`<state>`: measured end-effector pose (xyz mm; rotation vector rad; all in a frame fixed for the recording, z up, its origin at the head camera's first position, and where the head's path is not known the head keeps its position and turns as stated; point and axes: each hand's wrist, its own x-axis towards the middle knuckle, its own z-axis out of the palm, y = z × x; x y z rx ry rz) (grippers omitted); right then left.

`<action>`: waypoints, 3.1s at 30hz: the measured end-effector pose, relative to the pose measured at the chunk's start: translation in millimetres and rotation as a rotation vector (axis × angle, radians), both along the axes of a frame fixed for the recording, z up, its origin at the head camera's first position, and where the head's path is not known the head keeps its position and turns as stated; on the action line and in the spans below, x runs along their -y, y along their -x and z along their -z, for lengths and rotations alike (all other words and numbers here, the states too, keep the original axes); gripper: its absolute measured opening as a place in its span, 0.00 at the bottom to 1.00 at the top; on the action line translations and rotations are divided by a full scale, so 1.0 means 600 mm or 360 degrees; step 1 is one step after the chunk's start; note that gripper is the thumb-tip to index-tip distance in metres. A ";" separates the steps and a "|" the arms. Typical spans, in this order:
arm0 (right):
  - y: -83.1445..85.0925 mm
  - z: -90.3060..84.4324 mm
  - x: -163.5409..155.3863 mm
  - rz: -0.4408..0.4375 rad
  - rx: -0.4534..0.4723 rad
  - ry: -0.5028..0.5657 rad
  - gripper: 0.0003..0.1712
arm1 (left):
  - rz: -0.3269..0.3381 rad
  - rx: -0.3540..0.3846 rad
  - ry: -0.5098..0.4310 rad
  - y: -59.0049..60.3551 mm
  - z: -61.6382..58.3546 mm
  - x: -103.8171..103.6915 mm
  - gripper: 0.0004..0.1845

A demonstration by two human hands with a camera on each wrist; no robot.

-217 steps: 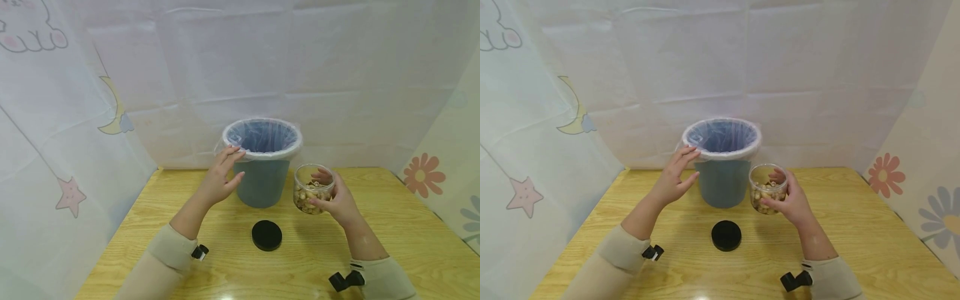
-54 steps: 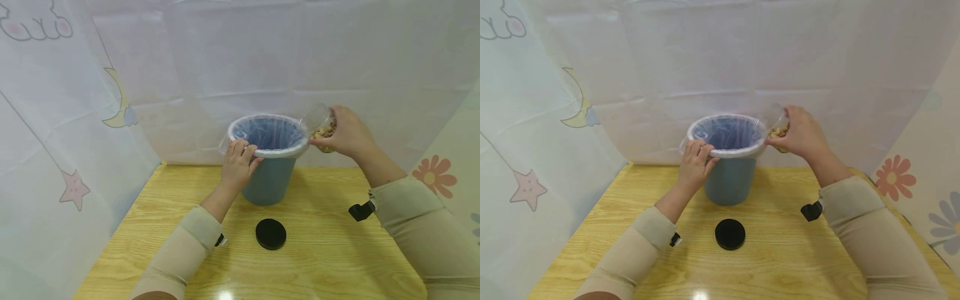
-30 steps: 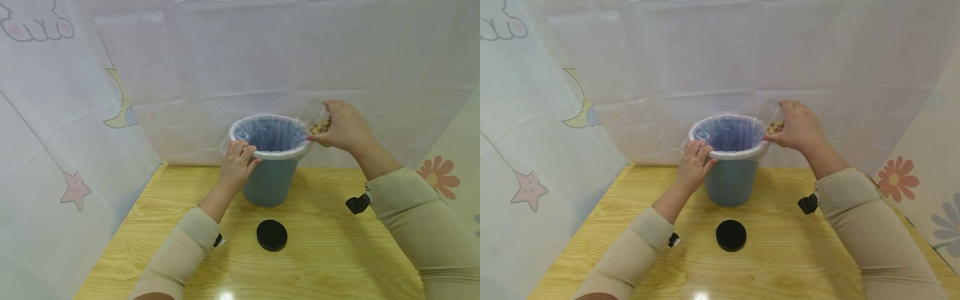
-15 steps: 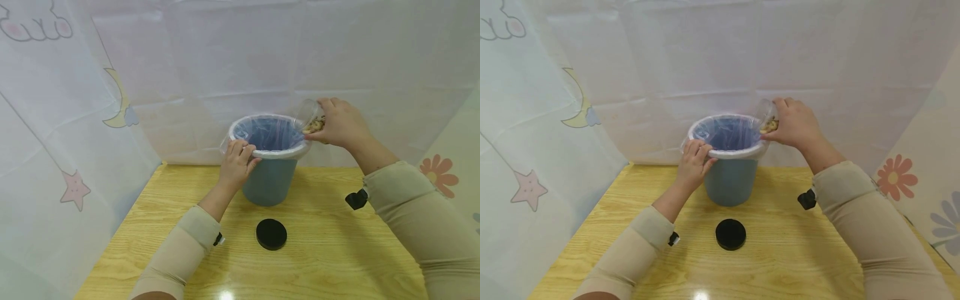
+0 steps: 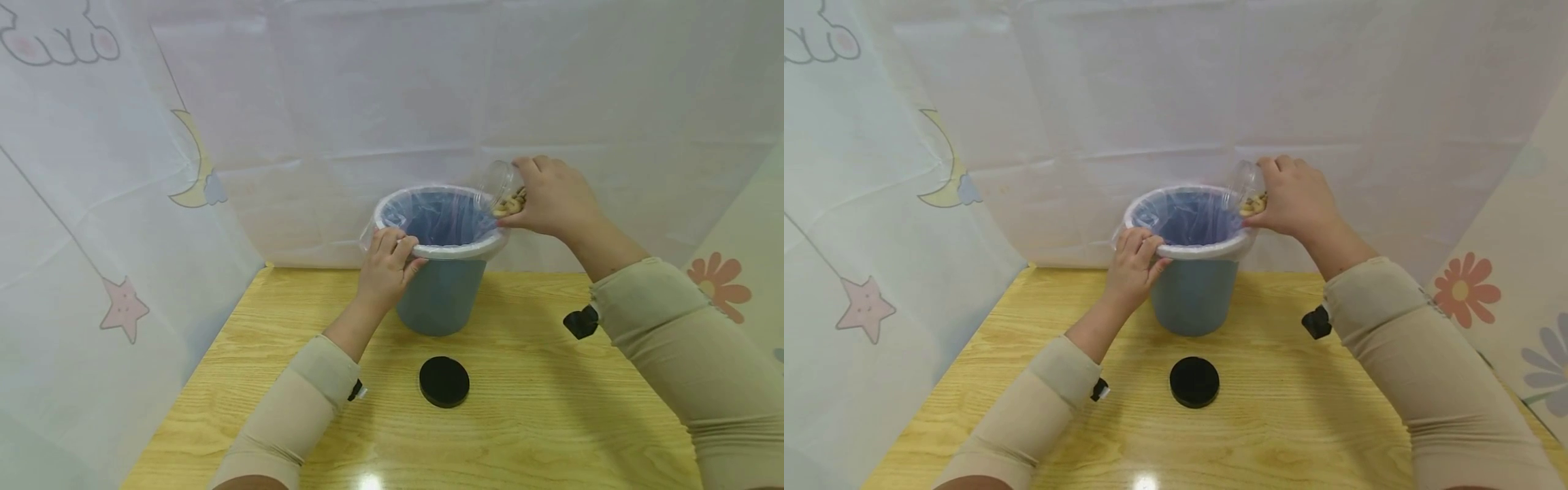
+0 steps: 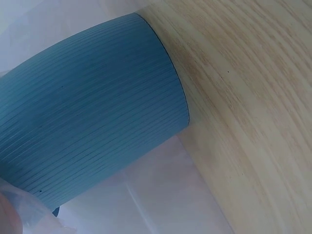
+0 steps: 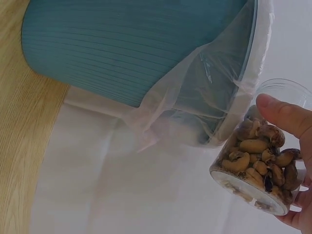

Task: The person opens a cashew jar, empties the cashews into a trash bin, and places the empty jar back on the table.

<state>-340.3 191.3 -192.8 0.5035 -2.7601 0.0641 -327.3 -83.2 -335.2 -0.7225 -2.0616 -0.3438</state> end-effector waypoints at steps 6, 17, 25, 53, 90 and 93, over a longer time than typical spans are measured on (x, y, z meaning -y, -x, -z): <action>0.001 -0.003 0.004 -0.0025 -0.0034 -0.0062 0.61 | -0.0011 0.0037 0.0003 0.000 0.000 0.000 0.20; 0.001 -0.001 0.010 0.0009 -0.0059 -0.0208 0.59 | -0.0016 0.0031 0.0007 0.001 0.000 -0.003 0.20; 0.000 0.003 0.015 0.0021 -0.0088 -0.0266 0.59 | -0.0011 0.0039 0.0001 0.000 0.000 -0.004 0.20; 0.000 0.014 0.019 -0.0036 -0.0230 -0.0300 0.57 | -0.0021 -0.0009 0.0008 0.002 0.003 -0.003 0.22; -0.001 0.023 0.025 -0.0133 -0.0427 -0.0395 0.56 | -0.0015 0.0000 0.0004 0.000 0.003 -0.002 0.22; -0.001 0.026 0.025 -0.0154 -0.0466 -0.0388 0.56 | -0.0018 0.0009 0.0008 0.000 0.003 -0.001 0.22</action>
